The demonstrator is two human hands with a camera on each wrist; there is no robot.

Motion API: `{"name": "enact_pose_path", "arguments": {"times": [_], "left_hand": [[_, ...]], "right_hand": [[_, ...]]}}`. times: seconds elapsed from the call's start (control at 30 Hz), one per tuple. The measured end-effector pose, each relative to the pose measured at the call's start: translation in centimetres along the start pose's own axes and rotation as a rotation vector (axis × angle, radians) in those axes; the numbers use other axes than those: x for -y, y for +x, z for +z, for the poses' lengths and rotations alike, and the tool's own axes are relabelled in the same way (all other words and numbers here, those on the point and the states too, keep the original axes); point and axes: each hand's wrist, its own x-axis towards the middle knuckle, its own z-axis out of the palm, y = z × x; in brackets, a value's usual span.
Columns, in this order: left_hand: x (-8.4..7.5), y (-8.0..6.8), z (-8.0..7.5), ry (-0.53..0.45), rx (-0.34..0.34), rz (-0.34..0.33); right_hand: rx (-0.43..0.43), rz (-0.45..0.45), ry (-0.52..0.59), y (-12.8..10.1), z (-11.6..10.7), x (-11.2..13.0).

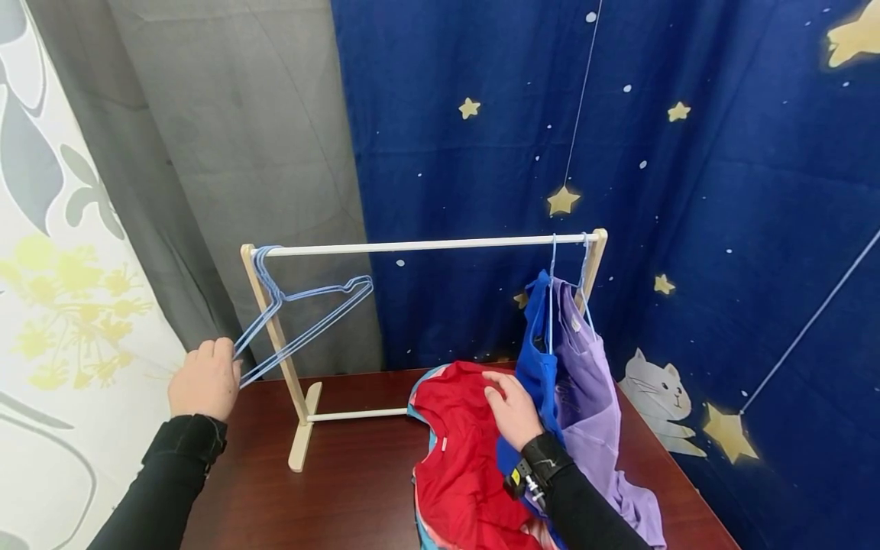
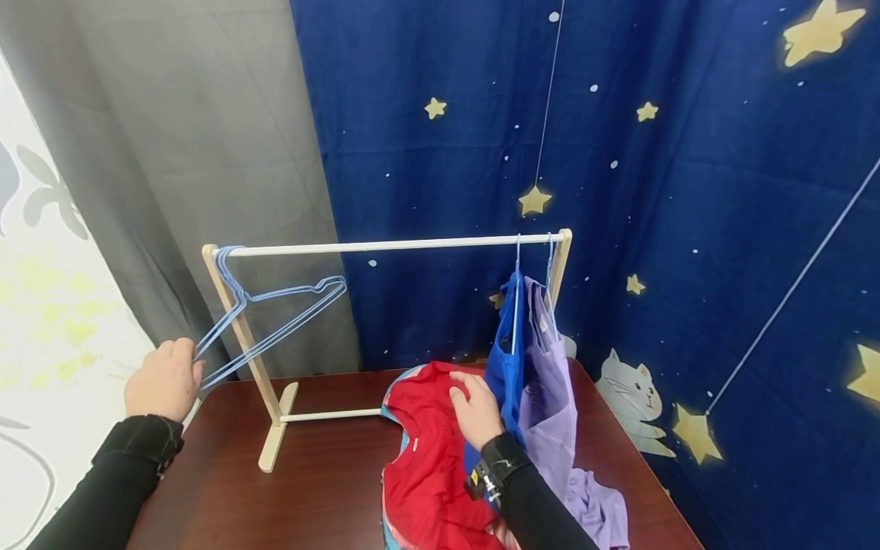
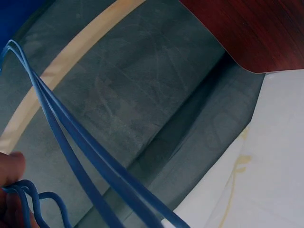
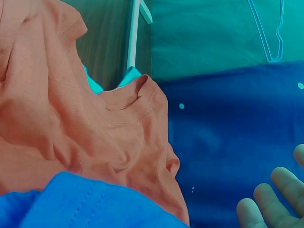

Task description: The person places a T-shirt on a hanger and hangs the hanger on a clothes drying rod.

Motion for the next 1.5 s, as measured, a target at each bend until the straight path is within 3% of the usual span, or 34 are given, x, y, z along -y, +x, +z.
{"name": "enact_pose_path", "arguments": {"times": [0.23,0.33,0.4,0.53,0.63,0.77,0.93,1.03,1.2,1.5], "left_hand": [[-1.2,-0.2,-0.5,-0.017,-0.025,0.031],[-2.0,-0.2,-0.6,-0.051,0.010,0.010],[-2.6,-0.2,-0.8,-0.093,0.069,-0.020],[-3.7,-0.2,-1.2,-0.199,0.259,-0.077],[-4.1,-0.4,-1.3,-0.280,0.389,-0.082],[-4.5,-0.6,-1.0,-0.436,0.508,-0.077],[-5.1,-0.8,-0.3,-0.664,0.609,-0.167],[-5.6,-0.9,-0.2,-0.696,0.611,-0.195],[-6.3,-1.1,-0.4,-0.663,0.581,-0.204],[-7.4,-1.4,-0.8,-0.471,0.426,-0.101]], "right_hand": [[-0.008,-0.004,-0.005,0.0,0.0,-0.2],[-0.001,0.004,-0.002,-0.1,0.1,-0.2],[0.005,0.003,0.003,-0.1,0.1,-0.1],[0.013,-0.002,0.008,-0.1,0.0,0.0],[0.018,-0.002,0.009,0.0,0.1,0.0],[0.028,0.007,0.018,0.1,0.1,0.0],[0.046,0.032,0.043,0.2,0.1,0.0],[0.057,0.043,0.054,0.1,0.2,0.0],[0.060,0.048,0.059,-0.1,0.3,-0.1],[0.057,0.045,0.049,0.0,0.3,-0.2]]}}
